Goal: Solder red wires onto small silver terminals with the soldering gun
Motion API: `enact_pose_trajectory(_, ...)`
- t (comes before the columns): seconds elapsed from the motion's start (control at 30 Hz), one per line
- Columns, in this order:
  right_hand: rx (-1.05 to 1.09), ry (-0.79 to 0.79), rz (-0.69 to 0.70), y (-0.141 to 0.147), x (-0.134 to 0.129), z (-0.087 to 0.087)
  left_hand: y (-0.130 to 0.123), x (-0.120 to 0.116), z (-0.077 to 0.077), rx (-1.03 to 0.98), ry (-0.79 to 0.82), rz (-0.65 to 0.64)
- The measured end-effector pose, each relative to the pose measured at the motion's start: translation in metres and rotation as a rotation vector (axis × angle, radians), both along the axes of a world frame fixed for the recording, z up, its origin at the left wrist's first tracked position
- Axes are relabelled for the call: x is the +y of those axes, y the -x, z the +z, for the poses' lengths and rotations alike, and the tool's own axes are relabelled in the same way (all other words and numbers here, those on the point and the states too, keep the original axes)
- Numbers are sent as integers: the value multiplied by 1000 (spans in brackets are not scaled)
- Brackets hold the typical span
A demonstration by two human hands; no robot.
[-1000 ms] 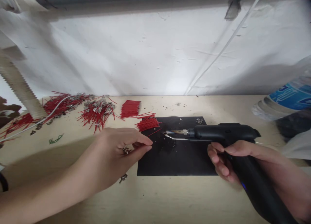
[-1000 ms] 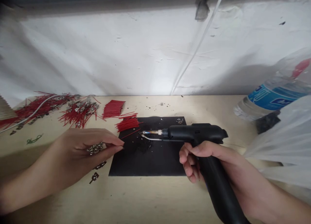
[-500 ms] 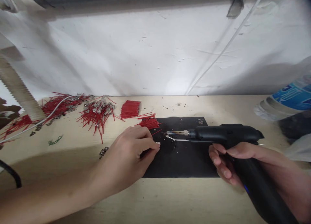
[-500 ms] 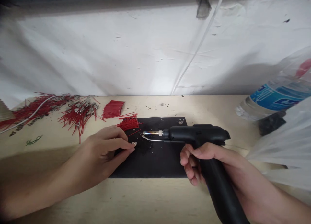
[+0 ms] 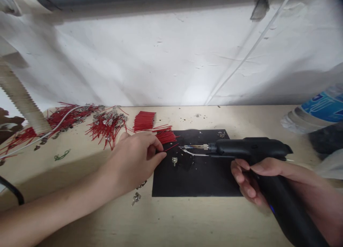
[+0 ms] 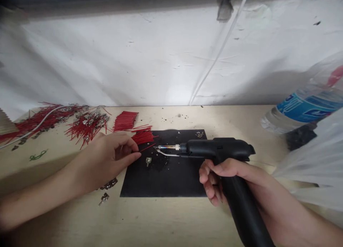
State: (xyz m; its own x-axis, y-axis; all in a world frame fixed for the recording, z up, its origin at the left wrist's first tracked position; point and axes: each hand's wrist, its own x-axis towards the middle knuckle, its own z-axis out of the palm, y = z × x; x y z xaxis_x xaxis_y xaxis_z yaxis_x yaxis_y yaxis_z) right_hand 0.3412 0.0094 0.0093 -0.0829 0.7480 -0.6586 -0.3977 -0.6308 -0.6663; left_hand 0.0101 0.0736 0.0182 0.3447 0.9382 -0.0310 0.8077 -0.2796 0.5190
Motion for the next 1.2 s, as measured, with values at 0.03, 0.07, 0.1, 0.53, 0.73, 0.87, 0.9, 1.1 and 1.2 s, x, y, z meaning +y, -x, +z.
enact_pose_trajectory(0.03, 2, -3, 1, 2, 1, 1, -2, 0, 0, 25, 21, 7)
enact_pose_trajectory(0.07, 3, -5, 2, 3, 1, 1, -3, 0, 0, 45, 38, 14)
enact_pose_trajectory(0.1, 4, -7, 2, 4, 1, 1, -5, -1, 1, 59, 52, 20)
enact_pose_trajectory(0.53, -59, 164, -57, -18, -23, -12, 3, -8, 18, -146, -50, 89)
enact_pose_trajectory(0.73, -57, 57, 92, -22, -25, -11, 1, -45, 18, -347, -9, -45)
enact_pose_trajectory(0.87, -93, -18, 89, -16, -29, -6, 1, -77, 3, -360, -98, -256)
enact_pose_trajectory(0.9, -99, -22, 88, -15, -30, -5, 2, -82, -1, -338, -106, -302)
enact_pose_trajectory(1.1, -112, -13, 155, -15, -31, -4, 12, -90, -18, -350, -27, -370)
enact_pose_trajectory(1.2, -131, -25, 200, -17, -30, -5, 17, -89, -24, -358, -29, -424)
